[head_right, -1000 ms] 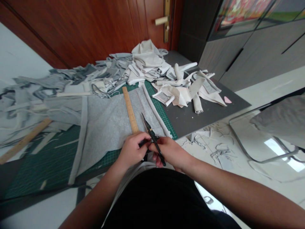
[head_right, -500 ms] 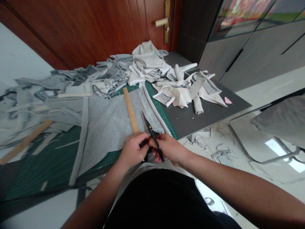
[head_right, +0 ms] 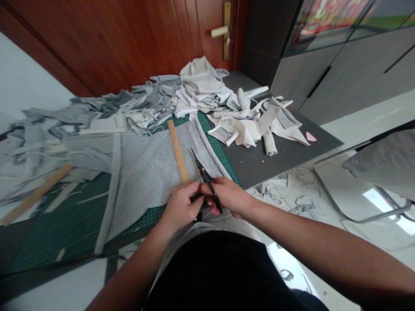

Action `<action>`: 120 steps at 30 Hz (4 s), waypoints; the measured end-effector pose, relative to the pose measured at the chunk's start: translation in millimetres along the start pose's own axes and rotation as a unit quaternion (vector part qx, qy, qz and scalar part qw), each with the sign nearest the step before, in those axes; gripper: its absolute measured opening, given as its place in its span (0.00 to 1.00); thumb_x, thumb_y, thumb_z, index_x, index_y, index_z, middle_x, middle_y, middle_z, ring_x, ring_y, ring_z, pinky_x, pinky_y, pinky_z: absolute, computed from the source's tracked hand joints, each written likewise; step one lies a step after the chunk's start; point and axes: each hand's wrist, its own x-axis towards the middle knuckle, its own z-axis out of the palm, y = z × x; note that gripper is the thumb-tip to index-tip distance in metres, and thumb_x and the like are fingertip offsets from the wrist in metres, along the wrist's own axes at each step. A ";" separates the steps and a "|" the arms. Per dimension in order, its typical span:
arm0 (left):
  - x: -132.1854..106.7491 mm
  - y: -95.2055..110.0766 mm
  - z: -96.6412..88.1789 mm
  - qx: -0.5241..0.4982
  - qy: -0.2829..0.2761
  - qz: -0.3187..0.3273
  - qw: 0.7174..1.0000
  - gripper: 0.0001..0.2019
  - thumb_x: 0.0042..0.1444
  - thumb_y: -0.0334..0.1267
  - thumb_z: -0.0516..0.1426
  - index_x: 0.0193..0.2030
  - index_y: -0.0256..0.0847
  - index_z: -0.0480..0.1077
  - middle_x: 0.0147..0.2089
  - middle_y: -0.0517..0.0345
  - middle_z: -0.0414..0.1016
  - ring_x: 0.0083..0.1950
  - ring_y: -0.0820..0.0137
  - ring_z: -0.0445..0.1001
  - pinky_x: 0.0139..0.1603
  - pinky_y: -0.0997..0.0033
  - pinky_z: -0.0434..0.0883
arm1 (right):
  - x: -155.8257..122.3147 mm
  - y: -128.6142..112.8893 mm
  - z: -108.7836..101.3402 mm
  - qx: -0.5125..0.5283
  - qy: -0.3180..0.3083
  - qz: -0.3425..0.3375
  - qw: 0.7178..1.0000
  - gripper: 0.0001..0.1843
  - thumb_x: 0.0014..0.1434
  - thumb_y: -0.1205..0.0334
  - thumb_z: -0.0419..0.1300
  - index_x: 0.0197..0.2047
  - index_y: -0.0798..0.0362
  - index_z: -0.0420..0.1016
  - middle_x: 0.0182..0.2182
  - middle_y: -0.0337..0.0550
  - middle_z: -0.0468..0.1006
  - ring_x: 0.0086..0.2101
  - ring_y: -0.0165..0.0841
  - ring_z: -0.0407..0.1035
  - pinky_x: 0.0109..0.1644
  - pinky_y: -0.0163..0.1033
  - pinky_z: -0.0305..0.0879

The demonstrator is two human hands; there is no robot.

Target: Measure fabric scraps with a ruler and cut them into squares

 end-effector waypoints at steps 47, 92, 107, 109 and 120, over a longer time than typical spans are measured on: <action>1.2 -4.9 2.1 -0.054 -0.002 0.021 0.998 0.09 0.54 0.24 0.58 0.29 0.41 0.66 0.36 0.55 0.79 0.40 0.64 0.77 0.42 0.67 0.69 | 33.0 -18.6 -4.1 -0.030 -0.004 -0.028 0.999 0.12 0.49 0.62 0.57 0.17 0.54 0.65 0.13 0.37 0.65 0.13 0.24 0.60 0.17 0.31 0.46; -0.3 -4.2 2.3 -0.022 0.003 0.016 1.000 0.10 0.52 0.24 0.57 0.27 0.42 0.63 0.32 0.58 0.74 0.37 0.66 0.74 0.41 0.67 0.67 | 68.2 -36.3 4.2 -0.009 0.038 -0.016 0.999 0.12 0.52 0.63 0.59 0.20 0.53 0.63 0.15 0.36 0.64 0.15 0.25 0.56 0.17 0.32 0.50; -0.5 -4.6 3.0 -0.020 -0.002 0.014 1.000 0.10 0.51 0.23 0.57 0.27 0.42 0.63 0.31 0.57 0.74 0.36 0.65 0.73 0.40 0.66 0.66 | 84.7 -47.2 3.1 0.008 0.020 0.000 1.000 0.12 0.53 0.60 0.59 0.23 0.51 0.61 0.16 0.35 0.64 0.16 0.26 0.57 0.17 0.33 0.52; -0.4 -4.7 2.9 -0.023 0.000 0.017 1.000 0.10 0.51 0.23 0.57 0.27 0.42 0.62 0.31 0.57 0.74 0.36 0.65 0.73 0.39 0.66 0.65 | 87.8 -48.6 3.0 0.006 0.021 -0.001 1.000 0.12 0.53 0.59 0.60 0.23 0.51 0.62 0.16 0.35 0.64 0.16 0.26 0.57 0.17 0.33 0.53; 0.0 -4.7 3.2 -0.024 -0.003 0.017 1.000 0.10 0.50 0.23 0.57 0.27 0.42 0.62 0.31 0.57 0.74 0.36 0.65 0.73 0.40 0.66 0.65 | 91.6 -57.9 7.8 -0.009 0.038 -0.009 0.999 0.11 0.54 0.62 0.59 0.24 0.51 0.62 0.16 0.35 0.64 0.15 0.26 0.57 0.15 0.32 0.53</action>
